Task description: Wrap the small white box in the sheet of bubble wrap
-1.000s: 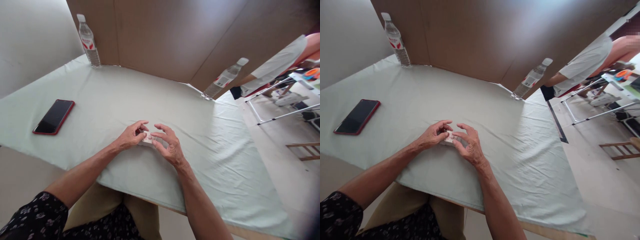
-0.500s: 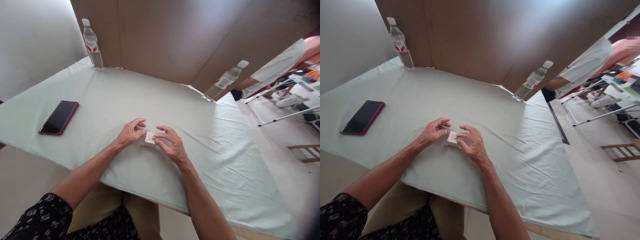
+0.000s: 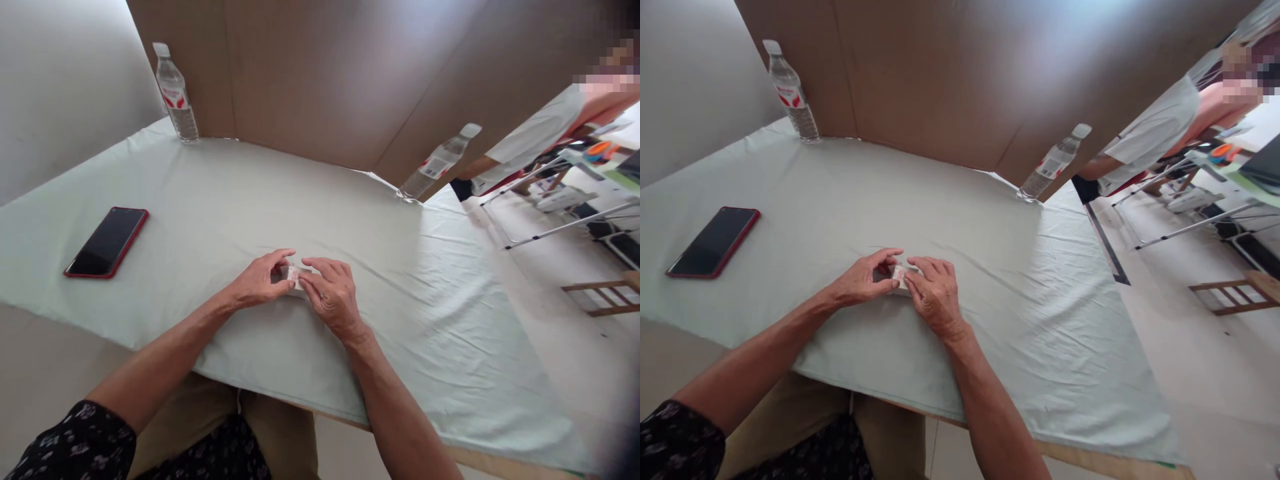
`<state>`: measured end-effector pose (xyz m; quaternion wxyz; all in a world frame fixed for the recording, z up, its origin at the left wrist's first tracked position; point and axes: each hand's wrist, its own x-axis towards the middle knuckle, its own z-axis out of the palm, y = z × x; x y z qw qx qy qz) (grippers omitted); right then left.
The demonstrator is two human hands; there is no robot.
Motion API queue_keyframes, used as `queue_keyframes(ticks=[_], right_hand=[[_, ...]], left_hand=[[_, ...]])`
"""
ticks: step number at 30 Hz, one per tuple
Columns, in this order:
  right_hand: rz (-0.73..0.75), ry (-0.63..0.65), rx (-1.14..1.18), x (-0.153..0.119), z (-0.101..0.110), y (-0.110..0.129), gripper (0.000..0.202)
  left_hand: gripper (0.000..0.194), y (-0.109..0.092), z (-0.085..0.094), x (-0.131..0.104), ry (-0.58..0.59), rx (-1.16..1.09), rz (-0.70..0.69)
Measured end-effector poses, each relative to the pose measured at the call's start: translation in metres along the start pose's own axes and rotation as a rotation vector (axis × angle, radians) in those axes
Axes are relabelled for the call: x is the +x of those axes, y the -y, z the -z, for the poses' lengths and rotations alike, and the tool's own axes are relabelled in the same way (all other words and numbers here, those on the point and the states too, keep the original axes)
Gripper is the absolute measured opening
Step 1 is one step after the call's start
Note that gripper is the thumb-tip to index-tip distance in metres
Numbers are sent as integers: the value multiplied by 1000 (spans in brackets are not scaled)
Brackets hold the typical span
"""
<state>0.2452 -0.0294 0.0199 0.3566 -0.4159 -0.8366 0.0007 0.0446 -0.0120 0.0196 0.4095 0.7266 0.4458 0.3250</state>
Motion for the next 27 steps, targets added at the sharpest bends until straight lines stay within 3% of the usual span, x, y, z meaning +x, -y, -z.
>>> queue_keyframes(ticks=[8,14,27], right_hand=[[-205,-160,123,3,-1,2,15],[-383,-274,328,8,13,0,15],[-956,-410,852,3,10,-42,27]], left_hand=[[67,-5,-4,-4,7,-30,-18],[76,-6,-7,-5,171,-239,48],[89,-5,-3,-6,362,-221,41]])
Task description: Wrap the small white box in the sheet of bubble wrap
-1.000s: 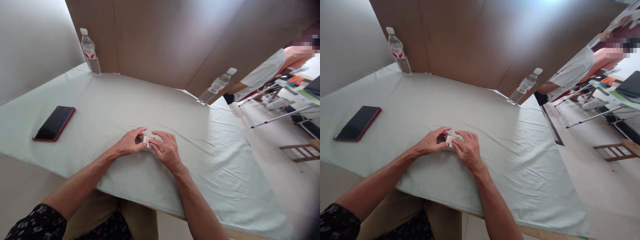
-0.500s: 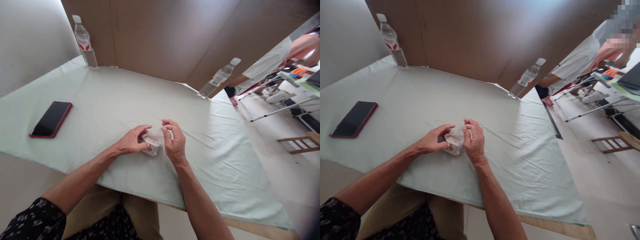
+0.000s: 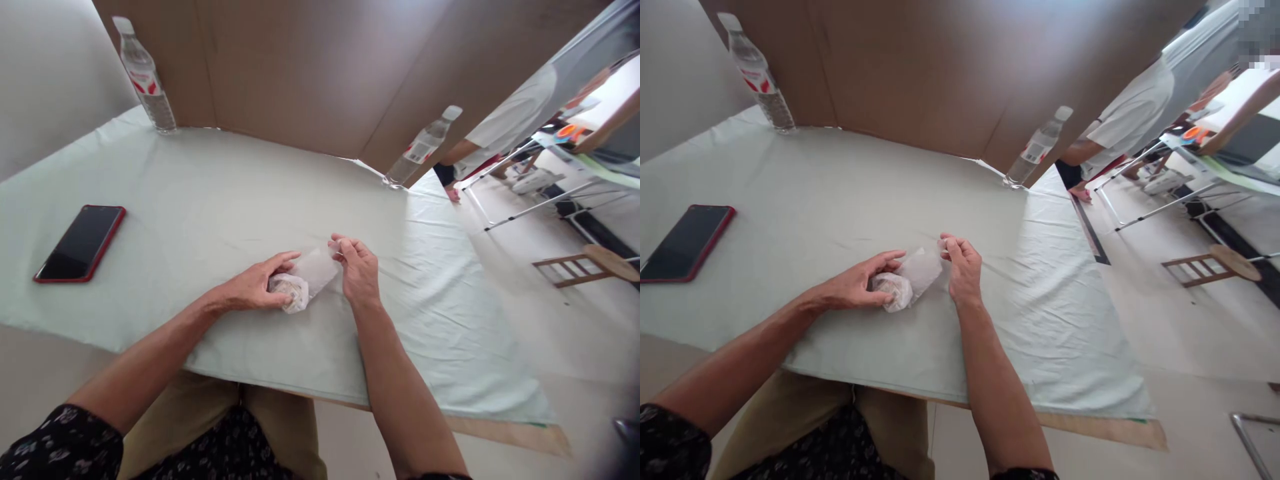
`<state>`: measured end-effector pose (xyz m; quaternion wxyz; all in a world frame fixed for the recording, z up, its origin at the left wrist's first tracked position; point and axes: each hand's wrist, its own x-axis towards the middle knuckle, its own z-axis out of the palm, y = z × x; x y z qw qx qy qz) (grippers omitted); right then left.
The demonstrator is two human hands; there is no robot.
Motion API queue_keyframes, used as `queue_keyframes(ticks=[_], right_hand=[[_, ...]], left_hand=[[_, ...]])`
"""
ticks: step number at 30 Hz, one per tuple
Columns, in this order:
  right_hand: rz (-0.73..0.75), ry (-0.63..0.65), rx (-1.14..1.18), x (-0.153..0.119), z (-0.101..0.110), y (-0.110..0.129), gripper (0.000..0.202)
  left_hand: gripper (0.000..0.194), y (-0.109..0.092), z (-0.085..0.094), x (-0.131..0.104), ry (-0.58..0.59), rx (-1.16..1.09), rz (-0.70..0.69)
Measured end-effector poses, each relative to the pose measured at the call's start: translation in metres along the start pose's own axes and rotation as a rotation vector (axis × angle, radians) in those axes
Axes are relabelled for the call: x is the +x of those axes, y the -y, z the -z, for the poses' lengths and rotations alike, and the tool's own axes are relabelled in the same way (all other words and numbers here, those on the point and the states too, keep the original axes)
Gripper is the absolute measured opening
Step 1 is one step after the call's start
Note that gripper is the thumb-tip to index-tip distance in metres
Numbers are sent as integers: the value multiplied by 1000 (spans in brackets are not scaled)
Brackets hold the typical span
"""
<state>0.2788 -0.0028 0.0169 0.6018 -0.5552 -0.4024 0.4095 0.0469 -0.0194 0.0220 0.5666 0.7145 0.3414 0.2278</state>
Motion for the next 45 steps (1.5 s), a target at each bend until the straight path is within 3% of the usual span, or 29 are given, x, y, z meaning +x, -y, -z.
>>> queue_keyframes(ticks=[2,5,7,9,11,13,16,20,25,26,27,30,32,35,40,43,45], right_hand=[[-94,86,9,2,7,3,33],[-221,333,-50,2,17,12,53],[-232,498,-144,-1,19,16,62],[-164,581,-231,-6,14,17,54],[-51,525,-260,-10,5,14,37],[50,389,-227,-12,-3,9,29],[100,201,-126,-7,-6,-1,38],[88,87,-170,9,5,-12,49],[308,-157,-325,8,15,5,34],[329,-113,-342,2,14,14,30],[322,20,-376,-5,13,23,28],[256,593,-562,-24,8,48,35],[250,742,-730,-30,8,57,38],[256,626,-920,-25,16,60,52],[218,420,-961,-13,28,52,37],[150,418,-922,-14,23,46,29],[111,459,-913,-16,19,42,36]], left_hand=[[88,2,0,1,-5,-24,-1],[90,5,-2,2,-32,-61,-10],[90,7,-3,4,-65,-85,-19],[90,9,-5,5,-115,-90,-32],[86,9,-6,6,-164,-60,-60],[80,9,-6,7,-184,-6,-89],[67,6,-6,6,-170,50,-95],[43,2,-6,6,-191,58,-98],[20,0,-8,8,-332,45,-43],[17,0,-8,8,-371,42,-28],[16,0,-8,9,-406,37,-11],[18,1,-5,10,-491,20,44],[18,2,-2,10,-550,17,70],[18,3,4,9,-657,82,109],[11,-3,10,5,-699,377,66],[12,-6,9,4,-652,372,81],[21,-6,8,5,-617,331,86]])
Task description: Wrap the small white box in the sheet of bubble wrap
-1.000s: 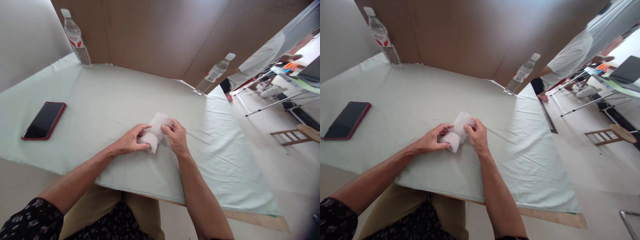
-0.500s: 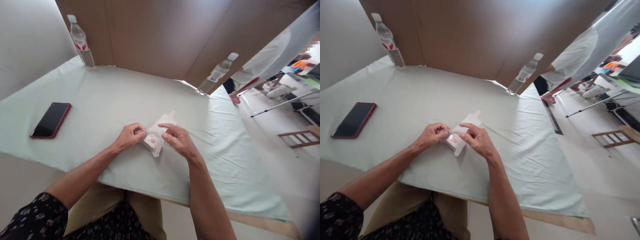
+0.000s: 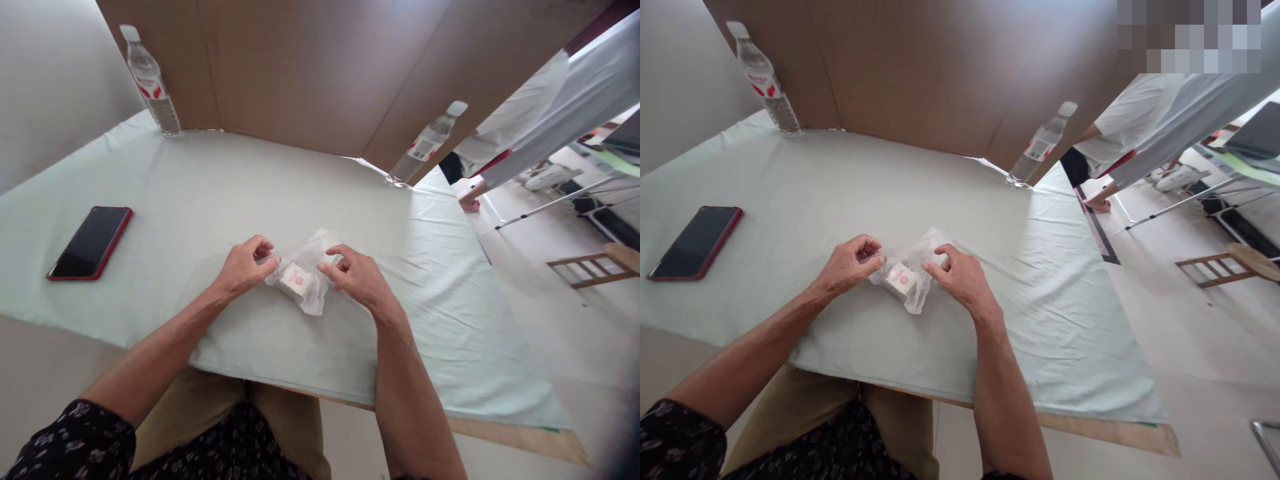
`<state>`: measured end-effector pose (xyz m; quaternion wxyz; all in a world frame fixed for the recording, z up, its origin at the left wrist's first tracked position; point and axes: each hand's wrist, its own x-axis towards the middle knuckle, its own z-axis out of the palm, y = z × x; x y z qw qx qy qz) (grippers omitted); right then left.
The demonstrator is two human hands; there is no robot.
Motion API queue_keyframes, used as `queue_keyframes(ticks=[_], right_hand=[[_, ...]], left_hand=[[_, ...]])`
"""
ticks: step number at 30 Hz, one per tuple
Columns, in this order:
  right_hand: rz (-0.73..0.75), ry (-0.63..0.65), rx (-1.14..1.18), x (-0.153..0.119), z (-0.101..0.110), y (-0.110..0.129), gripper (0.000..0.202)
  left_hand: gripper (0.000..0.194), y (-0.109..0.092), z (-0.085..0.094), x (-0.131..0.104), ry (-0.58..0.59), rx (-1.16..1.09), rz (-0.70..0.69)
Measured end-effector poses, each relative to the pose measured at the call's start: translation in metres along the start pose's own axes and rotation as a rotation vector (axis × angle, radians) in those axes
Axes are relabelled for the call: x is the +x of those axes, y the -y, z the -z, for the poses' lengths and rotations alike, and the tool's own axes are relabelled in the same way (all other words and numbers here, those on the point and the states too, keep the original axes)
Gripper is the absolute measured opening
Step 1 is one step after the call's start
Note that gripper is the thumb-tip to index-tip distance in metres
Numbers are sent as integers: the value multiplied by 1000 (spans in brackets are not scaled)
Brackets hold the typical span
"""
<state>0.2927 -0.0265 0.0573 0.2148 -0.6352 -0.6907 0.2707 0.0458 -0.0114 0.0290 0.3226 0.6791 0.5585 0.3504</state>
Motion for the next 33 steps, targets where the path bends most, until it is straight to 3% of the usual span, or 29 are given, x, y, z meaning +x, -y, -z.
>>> queue_keyframes(ticks=[3,8,13,18,20,22,24,27,30,33], right_hand=[[61,68,15,-1,-7,3,46],[208,91,-55,-4,-9,4,47],[216,-147,-96,5,-9,-9,33],[179,-331,-142,12,-12,-17,28],[215,-466,-88,8,-12,-8,25],[302,-539,14,1,-10,4,21],[380,-461,118,-5,-11,14,21],[318,-220,161,-7,-15,16,38],[140,-92,70,-2,-18,8,46],[140,-78,130,0,-11,5,42]], left_hand=[[20,1,-3,1,29,4,-7],[20,3,-3,3,-18,82,-14],[25,10,4,6,-23,241,-57],[25,15,8,6,-22,415,6],[14,13,11,4,-110,424,-8],[4,9,13,1,-248,379,-113],[12,4,13,-3,-314,309,-295],[31,0,6,-8,-155,257,-531],[58,2,-3,-10,43,280,-512],[70,3,-1,-9,109,200,-363]])
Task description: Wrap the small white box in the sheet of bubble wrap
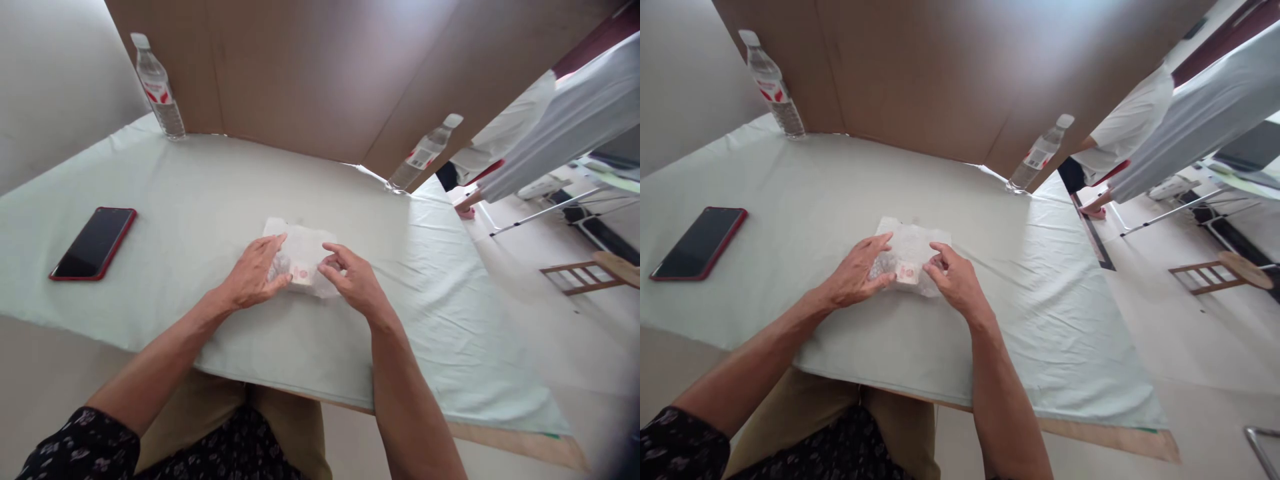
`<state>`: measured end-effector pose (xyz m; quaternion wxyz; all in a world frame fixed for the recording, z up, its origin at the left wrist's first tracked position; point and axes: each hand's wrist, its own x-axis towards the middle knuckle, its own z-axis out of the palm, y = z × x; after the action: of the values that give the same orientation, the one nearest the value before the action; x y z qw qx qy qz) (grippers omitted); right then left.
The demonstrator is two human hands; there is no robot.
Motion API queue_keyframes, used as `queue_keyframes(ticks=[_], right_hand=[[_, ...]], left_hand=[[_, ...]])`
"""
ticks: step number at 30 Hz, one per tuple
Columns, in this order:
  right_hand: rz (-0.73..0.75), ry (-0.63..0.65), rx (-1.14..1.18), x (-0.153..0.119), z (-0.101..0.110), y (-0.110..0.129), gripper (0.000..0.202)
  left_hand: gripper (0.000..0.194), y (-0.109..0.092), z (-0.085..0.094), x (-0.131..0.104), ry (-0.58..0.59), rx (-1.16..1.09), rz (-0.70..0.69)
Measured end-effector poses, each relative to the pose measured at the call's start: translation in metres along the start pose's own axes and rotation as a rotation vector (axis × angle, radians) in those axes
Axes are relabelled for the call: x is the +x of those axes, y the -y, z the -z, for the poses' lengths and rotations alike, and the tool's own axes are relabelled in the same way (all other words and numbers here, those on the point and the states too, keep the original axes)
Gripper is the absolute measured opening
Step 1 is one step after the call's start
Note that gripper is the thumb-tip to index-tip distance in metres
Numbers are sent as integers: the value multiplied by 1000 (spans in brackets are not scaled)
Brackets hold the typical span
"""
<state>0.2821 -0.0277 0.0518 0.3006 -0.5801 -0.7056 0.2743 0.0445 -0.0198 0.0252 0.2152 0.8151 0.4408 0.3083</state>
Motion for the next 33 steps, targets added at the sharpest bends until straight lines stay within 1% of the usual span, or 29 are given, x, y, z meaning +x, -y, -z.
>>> queue_keyframes(ticks=[1,2,3,4,5,6,7,8,9,10,12,14,15,16,17,18,19,21,23,25,27,29,30,31,33], right_hand=[[32,14,59,-1,4,2,40],[66,60,119,-2,8,5,38],[95,145,169,-5,12,8,35],[115,271,200,-9,15,11,32],[123,419,212,-14,17,13,29],[124,565,203,-19,18,14,27],[118,682,178,-25,18,15,25],[105,747,145,-31,17,14,23],[90,752,114,-36,15,12,20],[73,702,89,-40,13,10,18],[36,493,62,-43,7,6,17],[28,247,35,-41,0,3,17],[49,148,11,-37,-5,3,20],[80,80,-20,-34,-11,2,28],[116,45,-57,-30,-17,2,38],[150,38,-95,-26,-24,2,47],[175,48,-128,-23,-29,1,51],[190,46,-171,-20,-33,-2,48],[164,-51,-174,-21,-26,-10,43],[101,-217,-151,-24,-9,-25,45],[1,-346,-141,-28,12,-47,48],[-108,-381,-174,-32,29,-70,54],[-154,-371,-206,-34,35,-79,55],[-179,-363,-250,-36,39,-85,57],[-163,-445,-346,-40,40,-86,59]], left_hand=[[71,0,4,0,-8,-59,49],[69,0,8,0,-16,-124,95],[65,-1,13,0,-14,-194,135],[61,-2,19,0,15,-261,168],[55,-3,23,0,78,-318,181],[50,-3,26,0,185,-356,184],[46,-4,28,0,282,-353,187],[40,-4,29,0,347,-330,185],[35,-3,28,0,374,-286,179],[32,-2,26,0,357,-227,159],[32,-1,21,0,266,-113,75],[43,2,16,-1,224,-29,-28],[51,3,14,-1,230,2,-61],[61,4,12,-2,250,25,-78],[70,5,10,-3,277,44,-79],[78,6,8,-4,304,62,-75],[84,8,6,-5,326,80,-71],[90,10,2,-6,351,108,-66],[91,13,0,-7,356,121,-59],[92,15,-2,-6,345,129,-54],[91,16,-2,-6,330,135,-60],[89,17,-2,-5,320,139,-65],[88,17,-1,-5,317,139,-64],[87,17,-1,-5,316,140,-60],[86,16,-2,-5,310,144,-51]])
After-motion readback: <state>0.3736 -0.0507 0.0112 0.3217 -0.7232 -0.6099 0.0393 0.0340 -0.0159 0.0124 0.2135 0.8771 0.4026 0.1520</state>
